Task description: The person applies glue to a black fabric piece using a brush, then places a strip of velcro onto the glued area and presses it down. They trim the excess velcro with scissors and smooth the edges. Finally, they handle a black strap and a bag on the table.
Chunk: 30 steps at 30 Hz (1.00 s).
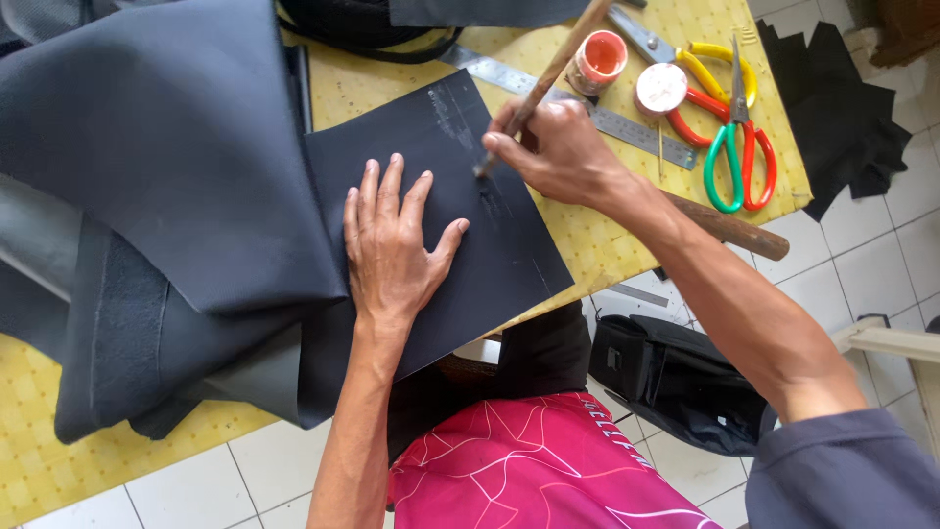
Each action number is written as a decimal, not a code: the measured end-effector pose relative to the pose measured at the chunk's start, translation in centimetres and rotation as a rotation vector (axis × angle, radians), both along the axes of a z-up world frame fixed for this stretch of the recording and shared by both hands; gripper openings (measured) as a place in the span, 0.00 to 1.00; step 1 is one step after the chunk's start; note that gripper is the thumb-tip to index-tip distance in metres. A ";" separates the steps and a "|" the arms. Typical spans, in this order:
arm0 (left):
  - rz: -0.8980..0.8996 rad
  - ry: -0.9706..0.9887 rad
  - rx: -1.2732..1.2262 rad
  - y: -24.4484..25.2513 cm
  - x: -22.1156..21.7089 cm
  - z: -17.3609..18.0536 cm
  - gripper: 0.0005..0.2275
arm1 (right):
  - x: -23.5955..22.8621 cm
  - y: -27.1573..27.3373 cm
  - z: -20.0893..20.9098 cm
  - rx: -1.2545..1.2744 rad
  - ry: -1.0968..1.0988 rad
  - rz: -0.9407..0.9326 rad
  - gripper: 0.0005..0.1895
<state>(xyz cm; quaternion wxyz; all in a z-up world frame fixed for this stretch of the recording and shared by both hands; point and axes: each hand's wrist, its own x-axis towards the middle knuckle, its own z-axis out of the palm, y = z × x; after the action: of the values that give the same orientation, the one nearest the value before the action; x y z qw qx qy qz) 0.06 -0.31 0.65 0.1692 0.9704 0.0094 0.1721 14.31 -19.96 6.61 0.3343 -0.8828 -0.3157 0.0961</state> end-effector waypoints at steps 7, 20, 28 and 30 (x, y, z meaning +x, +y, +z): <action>0.010 0.050 -0.050 0.1 0.0 -0.4 0.25 | -1.0 -0.2 -1.9 0.267 -0.079 -0.011 0.01; -0.008 0.015 -0.036 0.2 0.1 -0.9 0.25 | -7.9 -5.3 -1.0 0.096 0.015 0.045 0.02; -0.028 0.017 -0.048 0.0 0.0 -0.7 0.25 | -11.4 -8.0 -0.5 0.172 0.096 0.046 0.02; -0.004 0.027 -0.059 -0.1 -0.1 -0.8 0.24 | -12.2 -8.5 -0.6 0.125 0.090 0.026 0.03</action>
<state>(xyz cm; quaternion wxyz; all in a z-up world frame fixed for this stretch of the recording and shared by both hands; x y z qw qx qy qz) 0.00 -0.36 -0.14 0.1981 0.9672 0.0146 0.1582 2.08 -28.51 6.05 0.4011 -0.8510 -0.3172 0.1200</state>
